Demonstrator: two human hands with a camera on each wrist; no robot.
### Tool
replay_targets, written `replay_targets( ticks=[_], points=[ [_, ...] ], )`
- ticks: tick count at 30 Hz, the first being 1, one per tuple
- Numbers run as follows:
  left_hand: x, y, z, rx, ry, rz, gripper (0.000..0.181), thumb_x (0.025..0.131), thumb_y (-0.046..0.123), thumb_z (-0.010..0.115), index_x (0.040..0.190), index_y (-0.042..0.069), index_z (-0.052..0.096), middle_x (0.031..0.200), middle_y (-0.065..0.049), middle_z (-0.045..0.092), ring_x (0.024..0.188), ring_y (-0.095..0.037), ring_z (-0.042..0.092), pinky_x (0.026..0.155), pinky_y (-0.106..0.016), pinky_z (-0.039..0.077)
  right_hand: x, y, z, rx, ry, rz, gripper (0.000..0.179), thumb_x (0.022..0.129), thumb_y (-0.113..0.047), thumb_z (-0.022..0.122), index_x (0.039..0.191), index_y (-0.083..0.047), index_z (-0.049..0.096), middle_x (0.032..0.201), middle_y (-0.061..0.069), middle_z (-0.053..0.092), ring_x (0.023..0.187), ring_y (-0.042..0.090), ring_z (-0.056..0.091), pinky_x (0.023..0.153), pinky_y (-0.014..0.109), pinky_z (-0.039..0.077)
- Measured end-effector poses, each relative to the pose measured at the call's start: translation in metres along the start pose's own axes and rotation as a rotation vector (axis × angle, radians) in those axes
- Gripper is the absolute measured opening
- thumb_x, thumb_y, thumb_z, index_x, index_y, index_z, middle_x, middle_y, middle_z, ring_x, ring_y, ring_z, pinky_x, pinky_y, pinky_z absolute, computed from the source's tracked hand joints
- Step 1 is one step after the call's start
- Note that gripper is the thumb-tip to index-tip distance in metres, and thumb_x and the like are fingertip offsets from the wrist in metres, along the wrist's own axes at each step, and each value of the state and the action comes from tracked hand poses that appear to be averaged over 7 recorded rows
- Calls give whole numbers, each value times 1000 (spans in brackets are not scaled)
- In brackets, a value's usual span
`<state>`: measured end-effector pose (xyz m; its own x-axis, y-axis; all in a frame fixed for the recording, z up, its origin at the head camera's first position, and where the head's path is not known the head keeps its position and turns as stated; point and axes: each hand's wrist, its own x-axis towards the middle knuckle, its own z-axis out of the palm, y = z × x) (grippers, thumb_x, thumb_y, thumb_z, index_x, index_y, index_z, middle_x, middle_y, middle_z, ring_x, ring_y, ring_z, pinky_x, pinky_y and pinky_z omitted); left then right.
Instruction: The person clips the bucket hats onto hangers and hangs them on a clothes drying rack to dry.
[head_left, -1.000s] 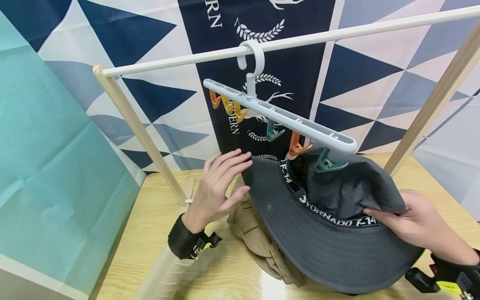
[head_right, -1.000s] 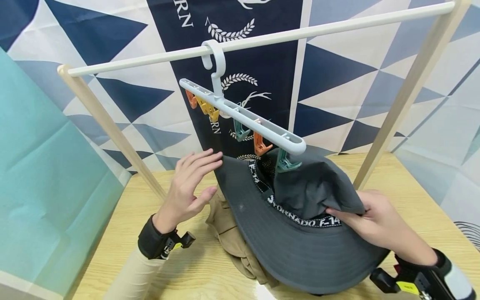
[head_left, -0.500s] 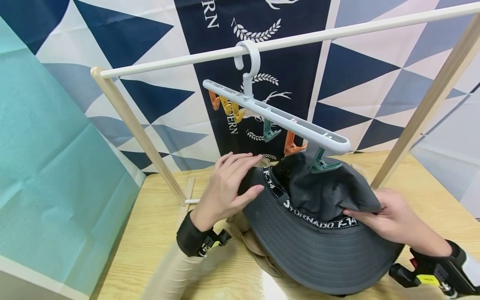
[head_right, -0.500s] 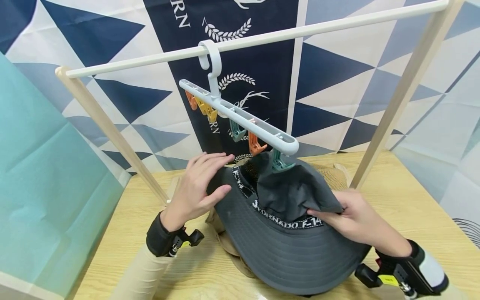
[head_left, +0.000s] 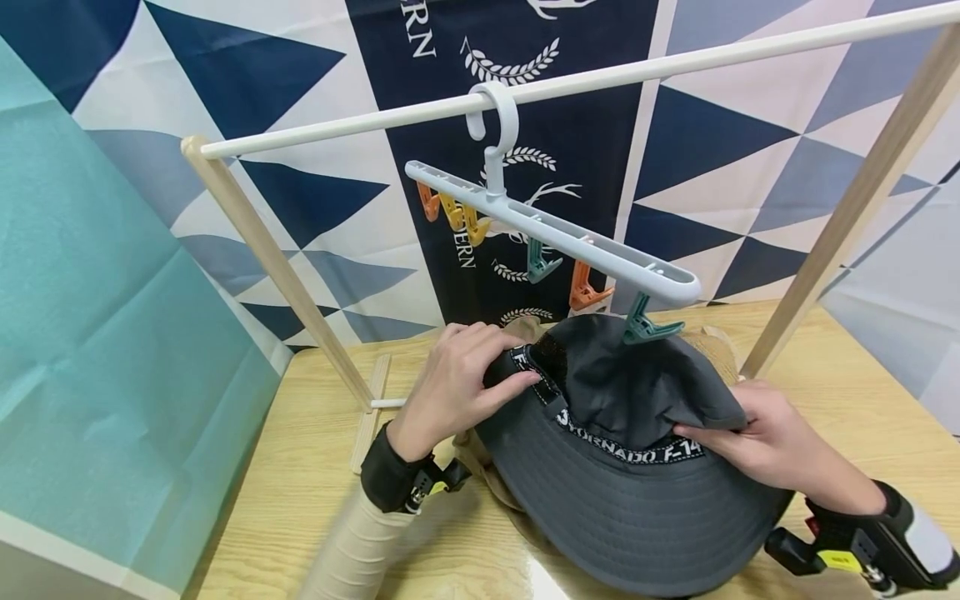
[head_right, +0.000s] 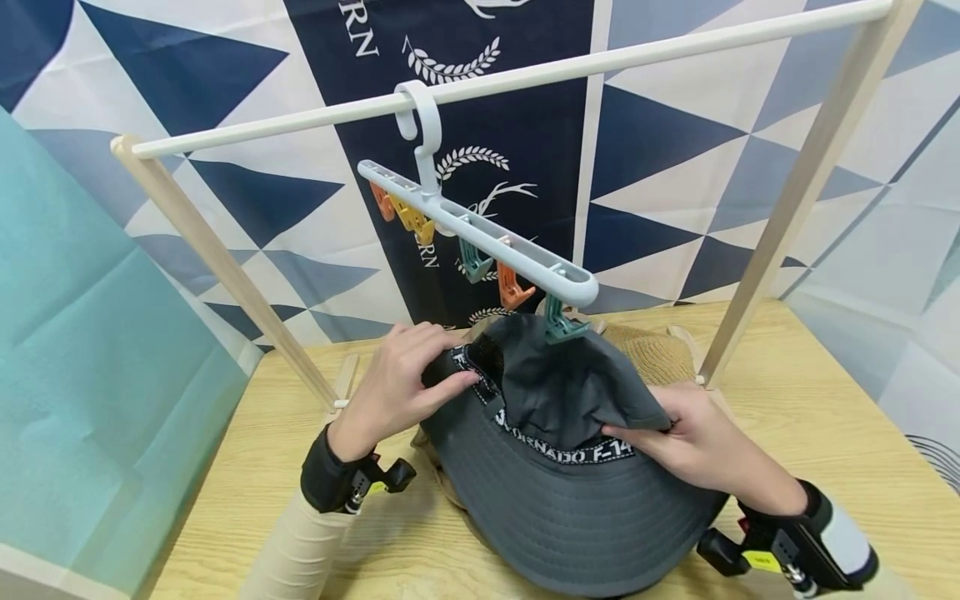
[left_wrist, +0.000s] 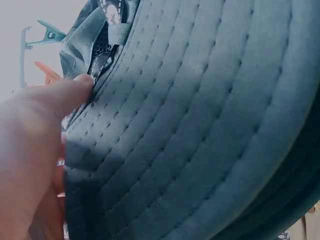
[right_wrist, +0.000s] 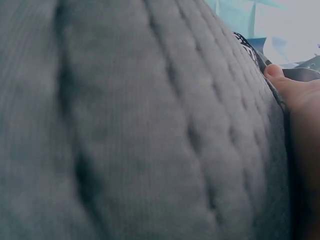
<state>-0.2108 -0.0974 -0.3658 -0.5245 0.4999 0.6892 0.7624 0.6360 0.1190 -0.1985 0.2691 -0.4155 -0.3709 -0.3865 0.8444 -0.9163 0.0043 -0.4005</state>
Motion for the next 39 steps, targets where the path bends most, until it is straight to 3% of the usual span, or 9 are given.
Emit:
replay_targets(
  ticks=[4, 13, 16, 23, 28, 33, 39],
  points=[
    [1, 1, -2, 10, 24, 30, 28, 93, 35, 92, 106, 13, 80, 96, 1, 80, 93, -16, 74, 86, -39, 50, 1, -3, -2, -51, -14, -2, 21, 104, -34, 80, 109, -15, 85, 102, -23, 82, 73, -4, 60, 57, 17, 42],
    [1, 6, -7, 46, 37, 70, 31, 91, 36, 93, 107, 13, 81, 97, 1, 82, 91, -16, 73, 82, -38, 46, 1, -10, -5, -159, -37, 22, 29, 105, -43, 76, 100, -16, 83, 82, -12, 77, 74, -5, 58, 61, 16, 42],
    [2, 8, -11, 67, 42, 97, 31, 90, 37, 94, 106, 13, 81, 97, 1, 81, 90, -16, 72, 83, -38, 45, -3, -7, -4, -149, -32, 12, 29, 105, -41, 77, 100, -13, 83, 86, -12, 78, 77, -5, 59, 63, 16, 43],
    [12, 17, -26, 134, 70, 199, 33, 89, 40, 95, 101, 13, 81, 90, 2, 80, 84, -16, 69, 81, -37, 44, -9, -9, -2, -174, -34, 45, 32, 106, -44, 76, 105, -13, 82, 111, -27, 78, 93, -12, 67, 75, 13, 51],
    [17, 21, -34, 159, 46, 252, 29, 92, 40, 94, 101, 15, 83, 86, 4, 78, 79, -14, 67, 79, -35, 43, -12, -13, -4, -156, -139, 103, 15, 100, -20, 88, 112, -16, 81, 107, -20, 81, 93, -11, 69, 76, 14, 52],
    [20, 22, -39, 161, 6, 287, 23, 96, 37, 89, 101, 16, 83, 87, 5, 77, 79, -14, 67, 79, -36, 42, -19, -14, -4, -142, -211, 166, 53, 81, 3, 96, 127, -15, 78, 123, -23, 78, 104, -9, 71, 83, 12, 53],
    [25, 24, -42, 174, -24, 310, 19, 98, 37, 88, 100, 18, 84, 88, 7, 78, 80, -13, 68, 78, -35, 41, -23, -13, -6, -156, -313, 181, 56, 81, 1, 96, 129, -17, 76, 117, -14, 78, 101, -6, 68, 80, 13, 49]
  ],
)
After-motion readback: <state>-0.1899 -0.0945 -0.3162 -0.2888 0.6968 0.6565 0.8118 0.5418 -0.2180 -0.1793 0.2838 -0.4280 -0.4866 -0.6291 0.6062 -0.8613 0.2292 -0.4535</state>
